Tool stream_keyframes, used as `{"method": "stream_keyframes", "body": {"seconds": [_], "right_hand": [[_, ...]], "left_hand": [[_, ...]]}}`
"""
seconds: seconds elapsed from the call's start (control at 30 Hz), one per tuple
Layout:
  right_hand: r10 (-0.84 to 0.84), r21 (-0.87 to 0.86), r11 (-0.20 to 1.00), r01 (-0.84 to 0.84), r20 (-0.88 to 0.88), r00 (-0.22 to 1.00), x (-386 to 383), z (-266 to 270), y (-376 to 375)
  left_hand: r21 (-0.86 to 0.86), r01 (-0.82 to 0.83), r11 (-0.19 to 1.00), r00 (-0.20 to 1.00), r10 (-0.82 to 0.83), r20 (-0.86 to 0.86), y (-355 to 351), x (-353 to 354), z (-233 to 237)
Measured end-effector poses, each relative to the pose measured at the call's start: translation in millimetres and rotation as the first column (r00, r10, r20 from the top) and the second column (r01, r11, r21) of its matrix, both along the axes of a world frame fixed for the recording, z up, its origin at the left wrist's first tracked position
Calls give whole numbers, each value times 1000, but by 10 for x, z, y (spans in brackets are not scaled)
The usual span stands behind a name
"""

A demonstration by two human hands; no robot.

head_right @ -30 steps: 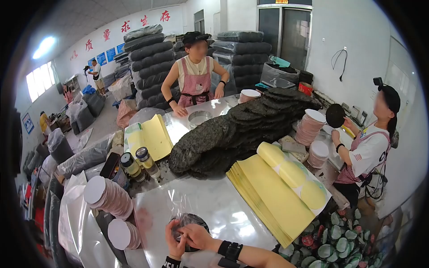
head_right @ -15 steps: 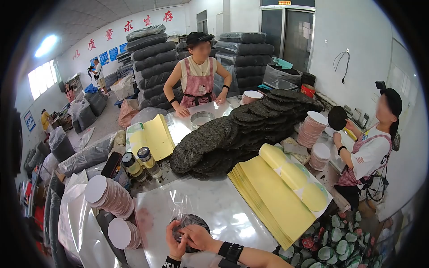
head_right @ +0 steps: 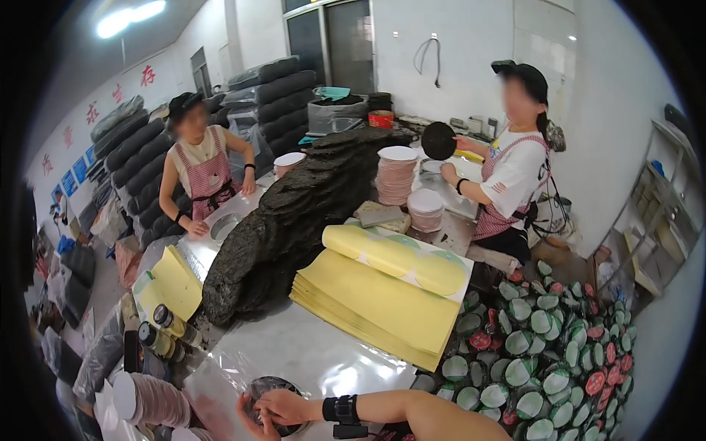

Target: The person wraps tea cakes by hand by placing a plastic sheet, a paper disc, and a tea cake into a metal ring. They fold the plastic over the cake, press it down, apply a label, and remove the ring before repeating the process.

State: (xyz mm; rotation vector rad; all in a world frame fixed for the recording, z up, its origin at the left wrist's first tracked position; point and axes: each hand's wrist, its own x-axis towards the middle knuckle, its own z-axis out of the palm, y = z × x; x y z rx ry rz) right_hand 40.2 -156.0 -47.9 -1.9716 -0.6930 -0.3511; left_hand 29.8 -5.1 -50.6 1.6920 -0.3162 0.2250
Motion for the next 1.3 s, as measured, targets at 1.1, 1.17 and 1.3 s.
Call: {"method": "stream_keyframes", "body": {"seconds": [1.1, 1.17, 1.3], "right_hand": [[-175, 928, -231, -294, 258, 950, -324, 1699, -4821], [-210, 938, -227, -262, 215, 954, -219, 1704, -4652], [-142, 884, -409, -227, 185, 973, 180, 1319, -4402]], "left_hand": [[35, -133, 991, 984, 127, 126, -27, 11, -47], [102, -122, 987, 982, 105, 158, 10, 31, -68], [153, -131, 980, 980, 105, 168, -17, -7, 59]]}}
